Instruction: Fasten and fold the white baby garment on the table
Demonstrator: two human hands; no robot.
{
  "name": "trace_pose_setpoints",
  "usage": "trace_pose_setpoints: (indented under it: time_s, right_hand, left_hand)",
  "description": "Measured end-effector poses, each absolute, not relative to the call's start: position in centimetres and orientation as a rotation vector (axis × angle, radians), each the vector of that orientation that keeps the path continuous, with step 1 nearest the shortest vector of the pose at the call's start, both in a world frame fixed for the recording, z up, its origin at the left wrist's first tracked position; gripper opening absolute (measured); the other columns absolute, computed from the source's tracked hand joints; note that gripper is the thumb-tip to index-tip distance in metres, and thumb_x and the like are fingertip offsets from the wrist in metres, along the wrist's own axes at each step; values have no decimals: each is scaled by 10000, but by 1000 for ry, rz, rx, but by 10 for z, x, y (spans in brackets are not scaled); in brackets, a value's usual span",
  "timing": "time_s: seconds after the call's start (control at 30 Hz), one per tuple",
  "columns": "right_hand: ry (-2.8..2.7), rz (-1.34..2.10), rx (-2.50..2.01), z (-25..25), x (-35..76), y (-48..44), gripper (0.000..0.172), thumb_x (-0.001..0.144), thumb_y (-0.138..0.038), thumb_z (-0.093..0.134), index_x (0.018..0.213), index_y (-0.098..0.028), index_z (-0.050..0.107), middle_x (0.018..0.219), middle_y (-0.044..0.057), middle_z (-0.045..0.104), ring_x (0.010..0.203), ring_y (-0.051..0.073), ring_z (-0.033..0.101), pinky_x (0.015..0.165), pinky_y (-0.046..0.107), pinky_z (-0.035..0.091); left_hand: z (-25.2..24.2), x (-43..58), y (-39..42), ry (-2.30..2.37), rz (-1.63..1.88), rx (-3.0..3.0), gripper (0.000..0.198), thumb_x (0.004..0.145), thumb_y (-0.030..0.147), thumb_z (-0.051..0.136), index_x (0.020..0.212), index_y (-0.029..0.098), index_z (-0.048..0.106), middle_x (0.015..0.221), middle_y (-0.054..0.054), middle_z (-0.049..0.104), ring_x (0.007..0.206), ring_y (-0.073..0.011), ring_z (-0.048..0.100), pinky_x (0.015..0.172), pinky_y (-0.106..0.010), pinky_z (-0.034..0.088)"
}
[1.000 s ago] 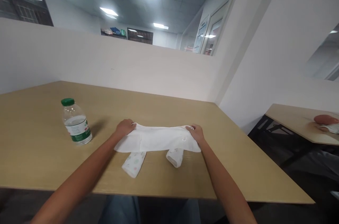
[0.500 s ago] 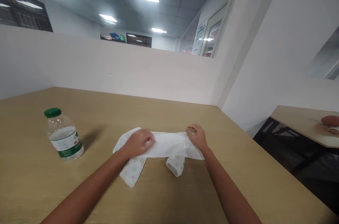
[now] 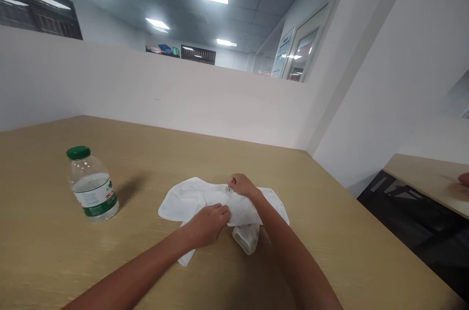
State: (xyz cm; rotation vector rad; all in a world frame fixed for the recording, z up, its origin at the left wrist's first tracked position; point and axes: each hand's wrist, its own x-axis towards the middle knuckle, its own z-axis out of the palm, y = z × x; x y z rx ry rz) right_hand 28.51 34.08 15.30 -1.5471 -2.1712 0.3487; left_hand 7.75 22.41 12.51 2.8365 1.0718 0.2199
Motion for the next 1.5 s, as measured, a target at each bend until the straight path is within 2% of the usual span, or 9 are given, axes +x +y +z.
trace_pose_setpoints:
  time_s: [0.13, 0.33, 0.5, 0.63, 0.83, 1.03, 1.27, 1.37, 1.5]
  right_hand:
    - [-2135, 228, -1644, 148, 285, 352, 115, 884, -108, 555, 830, -137, 652, 921, 83, 689, 815, 159, 562, 708, 258, 347]
    - [-2131, 80, -1675, 138, 279, 366, 132, 976, -147, 502, 949, -138, 631, 1043, 116, 656, 996, 206, 541, 854, 296, 362]
    - [-2130, 62, -1648, 137, 277, 372, 126, 984, -154, 510, 933, -143, 624, 1036, 109, 652, 1001, 206, 538, 867, 303, 363]
    - [-2117, 85, -1568, 150, 282, 361, 68, 928, -178, 594, 878, -162, 637, 1017, 81, 666, 998, 210, 545, 892, 318, 366]
    - [-1956, -3, -1381, 159, 330, 295, 119, 952, -235, 567, 1030, -188, 643, 1131, 79, 665, 1122, 208, 549, 1010, 322, 387]
    - [-1697, -51, -1504, 128, 399, 243, 152, 933, -230, 577, 1056, -170, 643, 1104, 94, 667, 1087, 210, 570, 1010, 328, 415]
    - [-1493, 59, -1770, 114, 416, 247, 339, 871, -489, 679, 924, -154, 671, 1039, 118, 662, 1034, 251, 557, 969, 372, 399]
    - [-1464, 105, -1819, 112, 411, 246, 351, 786, -500, 750, 872, -172, 663, 1017, 98, 658, 1059, 260, 539, 974, 375, 382]
    - [-1438, 179, -1787, 114, 411, 245, 187, 772, -326, 732, 792, -174, 624, 946, 70, 650, 1014, 238, 541, 945, 350, 378]
  left_hand:
    - [137, 78, 210, 995, 91, 2823, 361, 957, 316, 252, 1091, 188, 562, 1164, -51, 533, 1017, -92, 473, 853, -233, 370]
    - [147, 78, 192, 827, 83, 2773, 317, 972, 358, 289, 1076, 229, 560, 1097, 6, 565, 942, -50, 490, 749, -205, 203]
    - [141, 75, 194, 797, 135, 2707, 274, 952, 354, 346, 1069, 249, 571, 1080, 37, 583, 903, -15, 484, 744, -199, 201]
    - [147, 75, 196, 800, 210, 2665, 303, 961, 376, 341, 1056, 274, 610, 1070, 54, 598, 938, 17, 486, 804, -169, 249]
    - [166, 63, 209, 975, 613, 2521, 540, 978, 607, 239, 1102, 286, 655, 1167, 33, 590, 1102, 6, 500, 1035, -176, 355]
    - [156, 31, 261, 1483, 907, 2335, 599, 915, 666, 276, 1304, 313, 564, 1398, 34, 473, 1337, -88, 418, 1292, -336, 311]
    - [138, -4, 295, 2024, 647, 2076, 949, 763, 816, 265, 1511, 238, 349, 1534, -56, 294, 1416, -320, 328, 1217, -593, 341]
    - [138, -9, 296, 2060, 566, 2049, 1009, 707, 909, 269, 1386, 195, 484, 1470, -99, 358, 1372, -346, 351, 1180, -604, 350]
    - [143, -10, 299, 2031, 433, 2066, 911, 703, 902, 326, 1089, 126, 607, 1312, -109, 494, 1265, -307, 440, 1138, -545, 403]
